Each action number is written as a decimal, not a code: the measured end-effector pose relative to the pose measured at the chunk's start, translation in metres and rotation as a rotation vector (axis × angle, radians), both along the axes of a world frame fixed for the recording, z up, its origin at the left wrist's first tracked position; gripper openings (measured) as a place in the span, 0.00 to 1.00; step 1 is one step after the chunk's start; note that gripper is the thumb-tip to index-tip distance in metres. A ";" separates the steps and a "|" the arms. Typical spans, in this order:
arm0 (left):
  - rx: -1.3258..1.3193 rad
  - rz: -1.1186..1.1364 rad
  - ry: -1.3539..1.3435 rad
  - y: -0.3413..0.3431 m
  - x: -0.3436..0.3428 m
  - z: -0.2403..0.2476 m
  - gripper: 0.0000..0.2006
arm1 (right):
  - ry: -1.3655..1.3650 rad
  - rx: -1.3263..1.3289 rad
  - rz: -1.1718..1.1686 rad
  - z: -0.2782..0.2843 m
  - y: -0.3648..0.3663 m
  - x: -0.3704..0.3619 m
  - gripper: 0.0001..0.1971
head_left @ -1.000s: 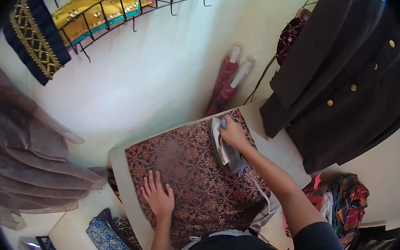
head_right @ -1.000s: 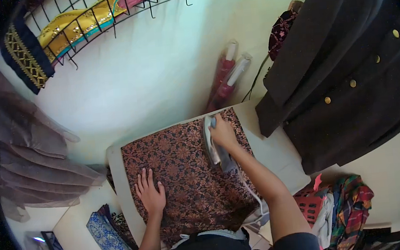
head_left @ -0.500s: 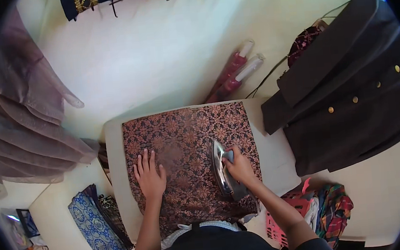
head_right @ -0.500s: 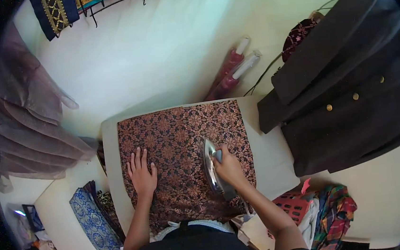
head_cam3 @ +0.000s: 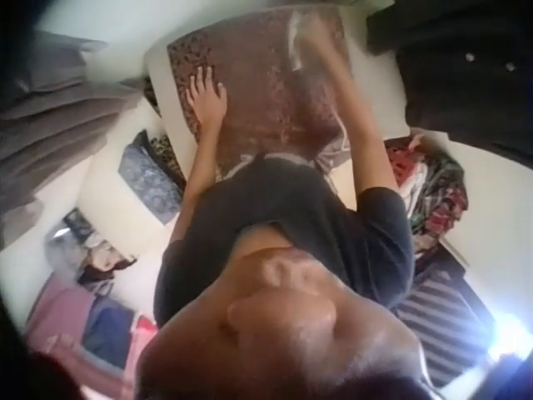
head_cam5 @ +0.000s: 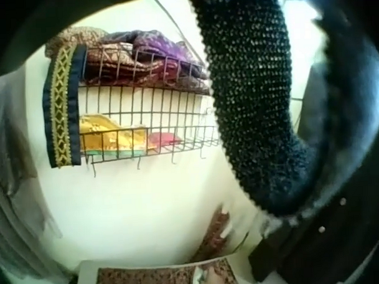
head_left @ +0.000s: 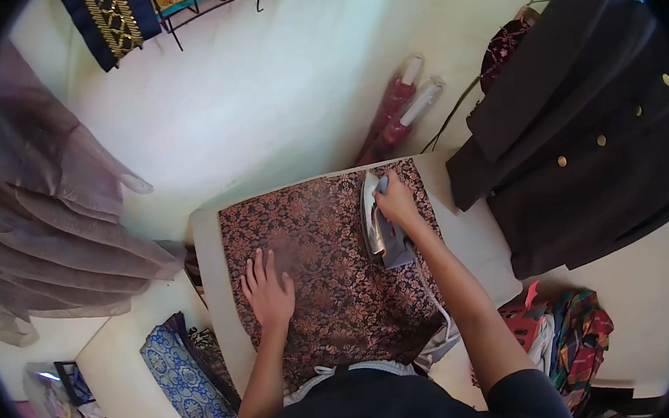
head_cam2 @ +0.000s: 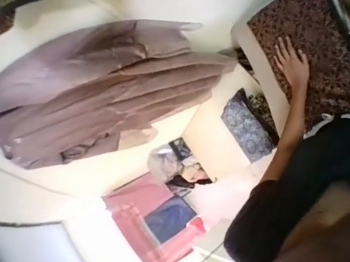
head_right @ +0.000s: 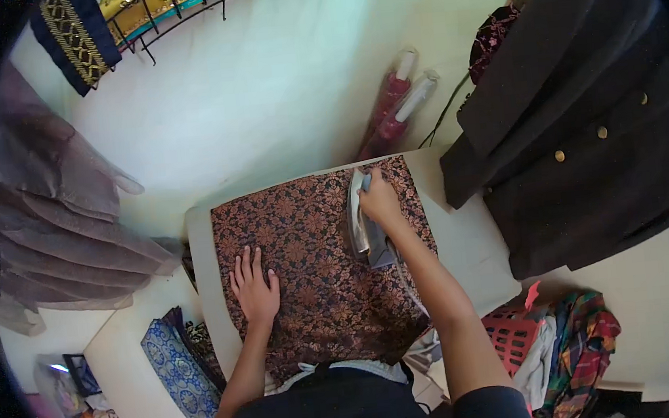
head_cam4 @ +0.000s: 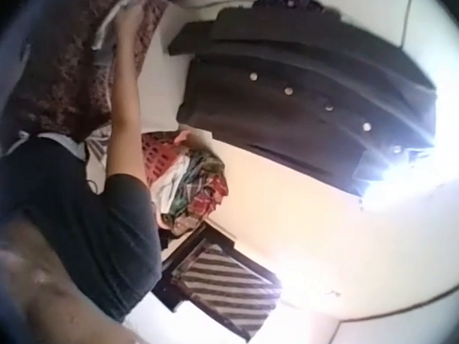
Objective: Ironing a patterned piece of fabric on a table.
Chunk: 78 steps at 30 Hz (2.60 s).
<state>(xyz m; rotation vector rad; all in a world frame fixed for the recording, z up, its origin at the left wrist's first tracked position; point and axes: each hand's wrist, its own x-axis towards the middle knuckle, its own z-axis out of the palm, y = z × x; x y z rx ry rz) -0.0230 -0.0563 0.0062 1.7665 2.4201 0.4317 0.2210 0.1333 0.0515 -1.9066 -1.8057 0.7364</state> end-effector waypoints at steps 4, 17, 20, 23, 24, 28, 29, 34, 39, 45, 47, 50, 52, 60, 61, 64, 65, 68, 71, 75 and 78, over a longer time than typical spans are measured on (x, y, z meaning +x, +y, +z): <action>0.037 0.010 -0.021 -0.005 -0.013 -0.007 0.26 | -0.081 -0.023 0.128 0.008 -0.048 -0.003 0.20; -0.002 0.013 0.007 -0.024 -0.039 0.001 0.25 | -0.032 0.038 0.277 0.008 -0.042 -0.072 0.20; 0.016 -0.001 0.011 -0.021 -0.034 0.001 0.24 | -0.087 0.083 0.290 -0.002 -0.006 -0.102 0.21; 0.026 -0.013 0.009 -0.019 -0.031 0.000 0.25 | -0.091 0.054 0.272 -0.008 0.002 -0.108 0.22; 0.049 -0.031 -0.006 -0.018 -0.033 -0.002 0.25 | -0.041 0.007 0.267 -0.010 0.002 -0.109 0.23; -0.017 -0.018 -0.197 -0.032 -0.064 -0.005 0.23 | 0.111 -0.186 0.408 0.001 -0.066 -0.111 0.22; 0.006 -0.026 -0.167 -0.037 -0.068 -0.005 0.22 | 0.143 -0.165 0.432 -0.007 -0.084 -0.107 0.21; 0.002 0.021 -0.016 -0.046 -0.069 -0.004 0.22 | 0.165 -0.079 0.419 -0.017 -0.119 -0.118 0.19; 0.050 0.070 -0.024 -0.043 -0.068 -0.002 0.23 | 0.189 -0.045 0.361 -0.004 -0.075 -0.154 0.18; 0.068 0.070 -0.023 -0.041 -0.065 0.001 0.23 | 0.336 -0.139 0.189 0.003 -0.025 -0.186 0.19; 0.084 0.069 -0.043 -0.041 -0.065 -0.002 0.23 | 0.384 -0.158 0.172 0.000 -0.025 -0.185 0.20; 0.120 0.100 -0.082 -0.045 -0.070 -0.011 0.24 | 0.416 -0.239 0.207 0.001 -0.050 -0.184 0.20; 0.114 0.091 -0.095 -0.044 -0.070 -0.009 0.24 | 0.438 -0.321 0.283 -0.001 -0.080 -0.179 0.21; 0.124 0.088 -0.094 -0.044 -0.074 -0.007 0.24 | 0.469 -0.368 0.267 0.017 -0.114 -0.208 0.19; 0.121 0.090 -0.108 -0.044 -0.073 -0.007 0.23 | 0.450 -0.352 0.281 0.015 -0.107 -0.214 0.19; 0.146 0.086 -0.112 -0.043 -0.072 -0.009 0.22 | 0.432 -0.332 0.295 0.017 -0.089 -0.232 0.19; 0.175 0.078 -0.108 -0.042 -0.071 -0.010 0.22 | 0.410 -0.290 0.304 0.009 -0.081 -0.236 0.19; 0.203 0.090 -0.157 -0.045 -0.073 -0.016 0.20 | 0.413 -0.252 0.314 0.010 -0.076 -0.246 0.19; 0.246 0.088 -0.269 -0.044 -0.076 -0.016 0.20 | 0.458 -0.268 0.296 0.007 -0.078 -0.243 0.20; 0.344 0.071 -0.396 -0.051 -0.078 -0.014 0.20 | 0.397 -0.217 0.327 -0.029 -0.118 -0.225 0.24; 0.428 0.104 -0.484 -0.057 -0.085 -0.021 0.22 | 0.510 -0.312 0.277 -0.010 -0.161 -0.228 0.24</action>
